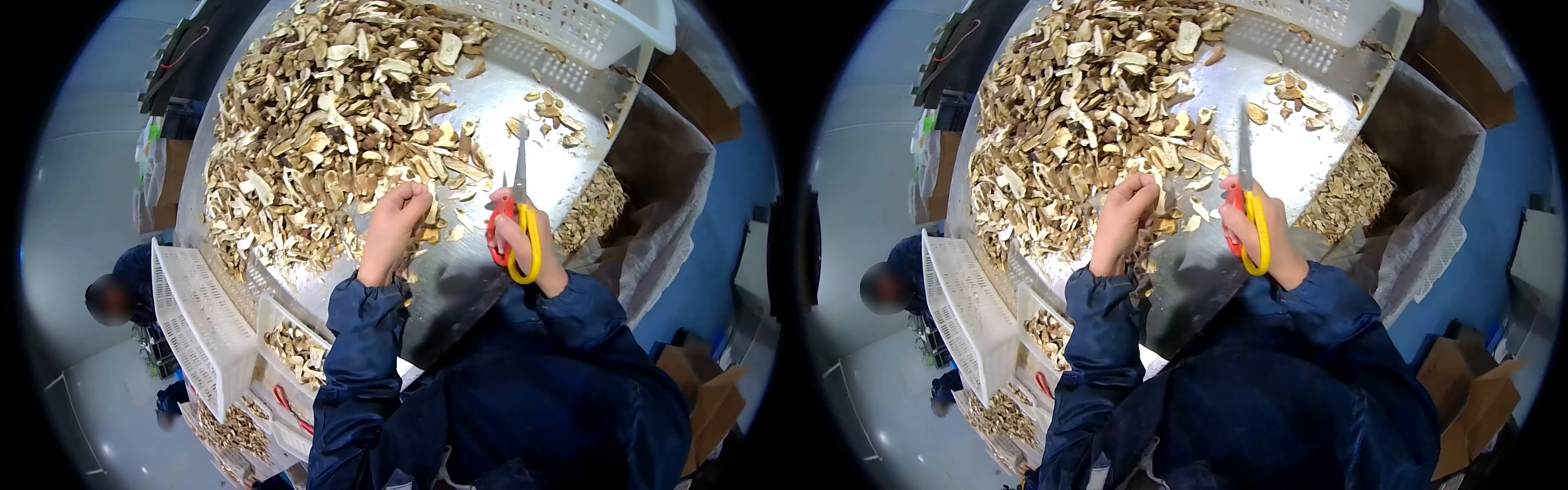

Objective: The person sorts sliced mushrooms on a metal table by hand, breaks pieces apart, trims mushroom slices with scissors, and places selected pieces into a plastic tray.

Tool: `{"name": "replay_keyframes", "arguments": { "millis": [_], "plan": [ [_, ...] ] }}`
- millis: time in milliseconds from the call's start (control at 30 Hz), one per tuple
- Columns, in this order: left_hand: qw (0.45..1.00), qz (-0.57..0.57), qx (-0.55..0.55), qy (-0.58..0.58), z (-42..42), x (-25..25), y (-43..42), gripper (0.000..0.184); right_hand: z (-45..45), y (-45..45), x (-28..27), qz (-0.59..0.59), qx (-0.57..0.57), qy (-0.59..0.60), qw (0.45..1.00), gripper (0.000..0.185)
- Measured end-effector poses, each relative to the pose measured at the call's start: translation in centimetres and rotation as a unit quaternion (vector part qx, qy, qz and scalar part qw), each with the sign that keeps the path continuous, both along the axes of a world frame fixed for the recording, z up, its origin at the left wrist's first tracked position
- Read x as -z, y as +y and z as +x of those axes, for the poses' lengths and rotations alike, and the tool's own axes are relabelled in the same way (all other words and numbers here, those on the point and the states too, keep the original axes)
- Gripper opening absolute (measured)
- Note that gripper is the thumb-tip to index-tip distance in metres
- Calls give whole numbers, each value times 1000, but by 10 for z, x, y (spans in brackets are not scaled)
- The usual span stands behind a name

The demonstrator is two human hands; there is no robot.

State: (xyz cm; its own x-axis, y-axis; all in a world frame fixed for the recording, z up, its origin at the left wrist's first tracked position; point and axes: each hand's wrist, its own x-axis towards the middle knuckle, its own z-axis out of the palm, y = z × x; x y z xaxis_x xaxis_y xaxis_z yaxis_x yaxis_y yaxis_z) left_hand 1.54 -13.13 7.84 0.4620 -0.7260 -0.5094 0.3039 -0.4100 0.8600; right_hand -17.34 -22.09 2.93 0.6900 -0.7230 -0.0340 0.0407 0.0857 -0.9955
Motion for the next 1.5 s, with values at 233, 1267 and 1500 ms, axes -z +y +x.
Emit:
{"name": "replay_keyframes", "arguments": {
  "millis": [233,1267,1500],
  "plan": [
    [994,-95,-17,43,-10,-29,33,7,-12,5,-61,-244,-169,88,951,42],
    [781,78,187,-591,52,17,-9,19,25,-2,3,142,-104,-112,978,36],
    [880,-6,90,-466,63,12,24,16,28,-1,3,146,-98,-103,979,36]
  ]
}}
